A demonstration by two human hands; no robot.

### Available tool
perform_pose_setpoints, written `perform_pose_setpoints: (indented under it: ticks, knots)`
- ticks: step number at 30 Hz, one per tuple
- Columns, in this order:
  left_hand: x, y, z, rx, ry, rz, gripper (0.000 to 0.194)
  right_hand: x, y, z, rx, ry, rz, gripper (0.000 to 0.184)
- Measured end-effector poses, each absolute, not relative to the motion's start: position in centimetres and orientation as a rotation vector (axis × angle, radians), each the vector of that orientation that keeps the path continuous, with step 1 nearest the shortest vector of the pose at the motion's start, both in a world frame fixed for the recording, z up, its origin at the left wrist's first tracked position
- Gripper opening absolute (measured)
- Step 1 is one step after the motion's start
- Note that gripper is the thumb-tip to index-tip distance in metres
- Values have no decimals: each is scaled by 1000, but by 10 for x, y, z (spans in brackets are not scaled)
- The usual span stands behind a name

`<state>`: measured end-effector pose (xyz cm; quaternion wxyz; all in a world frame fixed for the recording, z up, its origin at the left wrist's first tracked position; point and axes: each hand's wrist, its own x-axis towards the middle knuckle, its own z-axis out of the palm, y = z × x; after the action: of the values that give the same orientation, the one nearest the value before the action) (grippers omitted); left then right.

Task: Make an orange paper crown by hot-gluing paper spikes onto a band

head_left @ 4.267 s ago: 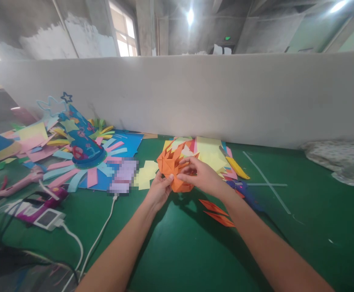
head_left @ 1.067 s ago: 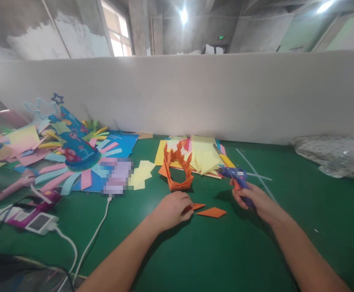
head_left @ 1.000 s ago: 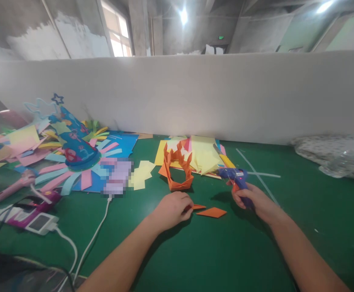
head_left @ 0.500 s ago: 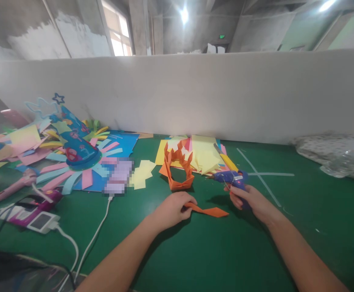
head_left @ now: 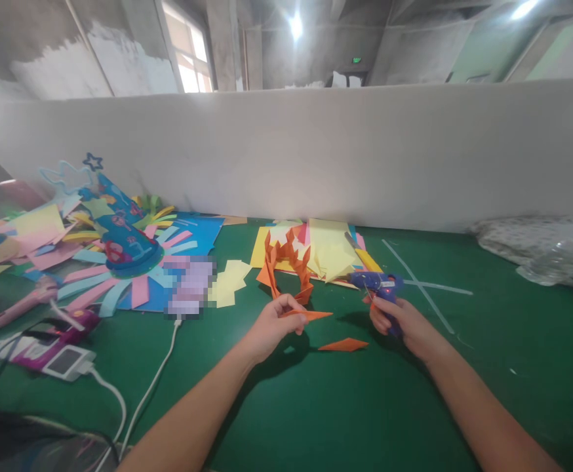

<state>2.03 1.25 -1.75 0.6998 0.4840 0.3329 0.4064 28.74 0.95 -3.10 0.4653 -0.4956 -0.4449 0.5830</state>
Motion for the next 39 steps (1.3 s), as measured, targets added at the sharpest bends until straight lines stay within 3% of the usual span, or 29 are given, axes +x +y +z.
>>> perform_pose_setpoints:
  ticks: [17,25,33,39]
  knots:
    - [6,21,-14,1276,974,952,35,276,0,-22,-1325,-1504,1239,29]
    - [-1,17,-2,1492,1053,936,27,264,-7,-9,-1535,-1738,1150,37]
    - [-4,17,-1,1520,1039,937,26,254,-10,-2,-1553,-1708,1093,19]
    - [-3,18,-1,1526,1007,922,24,254,-10,-5,-1523,-1773,1019,18]
